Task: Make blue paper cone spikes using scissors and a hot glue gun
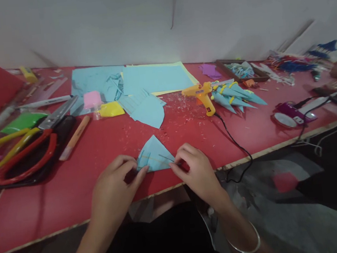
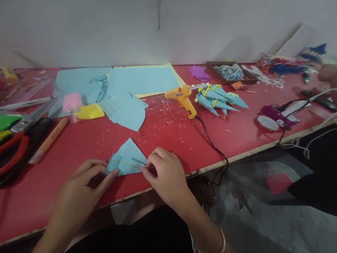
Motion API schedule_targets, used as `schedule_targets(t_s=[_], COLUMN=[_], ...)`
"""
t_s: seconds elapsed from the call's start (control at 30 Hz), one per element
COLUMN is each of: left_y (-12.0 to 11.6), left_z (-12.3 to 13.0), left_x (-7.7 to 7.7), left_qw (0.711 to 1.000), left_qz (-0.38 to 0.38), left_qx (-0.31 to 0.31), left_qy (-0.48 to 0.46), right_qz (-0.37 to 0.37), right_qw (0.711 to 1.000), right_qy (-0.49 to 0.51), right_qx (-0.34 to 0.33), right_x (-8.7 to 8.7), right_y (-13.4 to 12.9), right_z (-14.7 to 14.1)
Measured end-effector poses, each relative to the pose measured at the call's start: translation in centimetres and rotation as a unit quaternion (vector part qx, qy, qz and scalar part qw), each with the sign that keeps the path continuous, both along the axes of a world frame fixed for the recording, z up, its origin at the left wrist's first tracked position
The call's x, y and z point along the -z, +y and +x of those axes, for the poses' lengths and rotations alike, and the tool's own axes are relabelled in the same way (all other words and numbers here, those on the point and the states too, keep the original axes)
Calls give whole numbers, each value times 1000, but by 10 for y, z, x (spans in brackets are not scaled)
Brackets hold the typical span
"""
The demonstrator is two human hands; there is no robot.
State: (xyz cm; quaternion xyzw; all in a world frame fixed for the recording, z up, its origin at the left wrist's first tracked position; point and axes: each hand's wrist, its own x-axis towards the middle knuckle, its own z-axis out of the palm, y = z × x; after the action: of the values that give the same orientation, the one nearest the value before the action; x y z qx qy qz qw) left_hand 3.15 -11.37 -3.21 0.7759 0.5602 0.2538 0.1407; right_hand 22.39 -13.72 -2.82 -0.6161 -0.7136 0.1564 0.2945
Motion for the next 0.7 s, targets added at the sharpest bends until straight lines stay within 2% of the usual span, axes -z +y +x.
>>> schedule_targets(t_s=[0.23,0.4,0.7], left_y=[0,0,0], left_z=[-4,-4,-5], left_x=[2,2,0], left_qw=[1000,1000,999], left_qz=[-27,-29,-43], left_qx=[11,10,20], left_qy=[-6,3,-11], right_qz=[-3,13,-9], right_qw=[1000,999,999], right_qy=[22,-3,14], right_qx=[9,35,32], right_x=[2,4,0], right_y=[-1,-3,-4], right_z=[4,8,10])
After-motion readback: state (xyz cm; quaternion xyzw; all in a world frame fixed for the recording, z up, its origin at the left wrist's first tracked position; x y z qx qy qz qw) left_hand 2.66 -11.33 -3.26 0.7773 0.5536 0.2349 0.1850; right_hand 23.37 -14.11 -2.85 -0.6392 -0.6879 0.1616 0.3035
